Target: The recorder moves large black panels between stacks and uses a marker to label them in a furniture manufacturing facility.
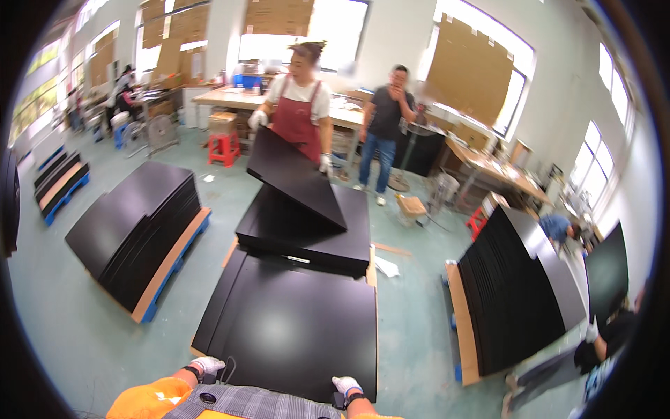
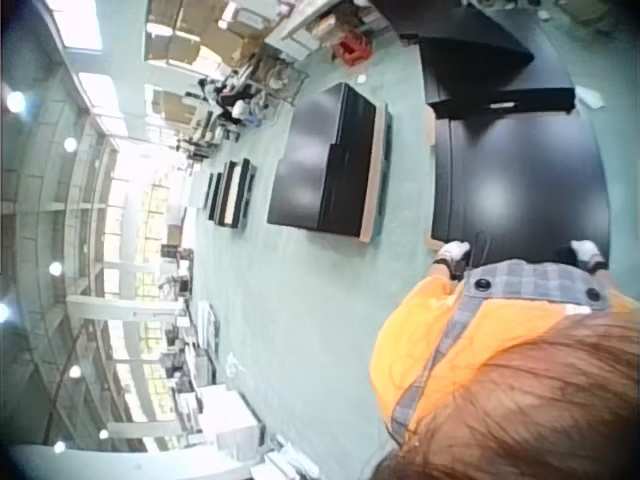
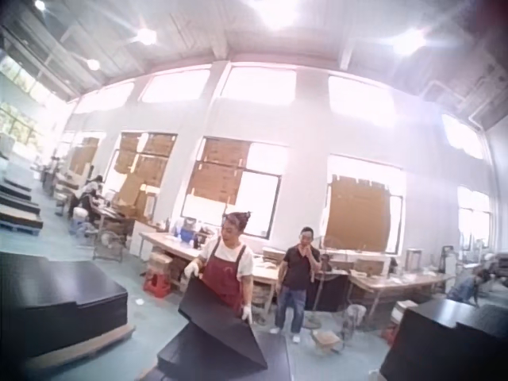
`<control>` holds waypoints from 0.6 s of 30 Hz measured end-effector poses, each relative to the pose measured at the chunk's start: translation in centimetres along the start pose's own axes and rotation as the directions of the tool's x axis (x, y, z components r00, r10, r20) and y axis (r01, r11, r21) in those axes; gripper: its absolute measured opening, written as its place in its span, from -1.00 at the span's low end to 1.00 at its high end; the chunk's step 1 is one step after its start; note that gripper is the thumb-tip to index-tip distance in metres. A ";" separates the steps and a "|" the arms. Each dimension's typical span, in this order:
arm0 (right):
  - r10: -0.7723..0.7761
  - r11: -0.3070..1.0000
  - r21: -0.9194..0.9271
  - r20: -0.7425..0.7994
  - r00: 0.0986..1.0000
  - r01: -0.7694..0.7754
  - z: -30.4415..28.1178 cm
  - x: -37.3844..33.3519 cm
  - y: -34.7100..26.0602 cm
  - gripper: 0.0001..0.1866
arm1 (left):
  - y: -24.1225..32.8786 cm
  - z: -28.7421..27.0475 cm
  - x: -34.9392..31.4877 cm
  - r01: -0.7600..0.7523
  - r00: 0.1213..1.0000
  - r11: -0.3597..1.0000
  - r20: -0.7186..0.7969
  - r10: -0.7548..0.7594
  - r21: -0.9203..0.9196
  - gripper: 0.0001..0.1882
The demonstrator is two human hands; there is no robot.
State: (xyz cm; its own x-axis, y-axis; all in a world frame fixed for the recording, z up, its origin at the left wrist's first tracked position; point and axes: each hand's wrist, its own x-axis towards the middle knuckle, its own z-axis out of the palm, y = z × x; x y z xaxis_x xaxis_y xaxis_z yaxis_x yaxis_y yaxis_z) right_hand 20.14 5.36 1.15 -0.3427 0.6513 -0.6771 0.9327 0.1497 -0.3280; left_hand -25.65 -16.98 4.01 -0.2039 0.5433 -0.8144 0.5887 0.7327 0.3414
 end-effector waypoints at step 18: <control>0.226 0.949 0.230 -0.022 0.974 -0.215 1.4 -5.6 0.2 -0.49 | -3.9 -0.9 8.4 -0.476 0.849 0.580 0.173 0.500 0.661 -0.70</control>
State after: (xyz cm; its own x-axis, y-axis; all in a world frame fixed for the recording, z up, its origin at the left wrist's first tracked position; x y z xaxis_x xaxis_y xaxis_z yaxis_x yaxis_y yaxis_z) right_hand 22.10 0.75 3.95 -0.1207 0.6845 -0.7189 0.9330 -0.1692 -0.3177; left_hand -30.36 -14.86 -3.71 0.2562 0.7565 -0.6017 0.9556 -0.1043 0.2757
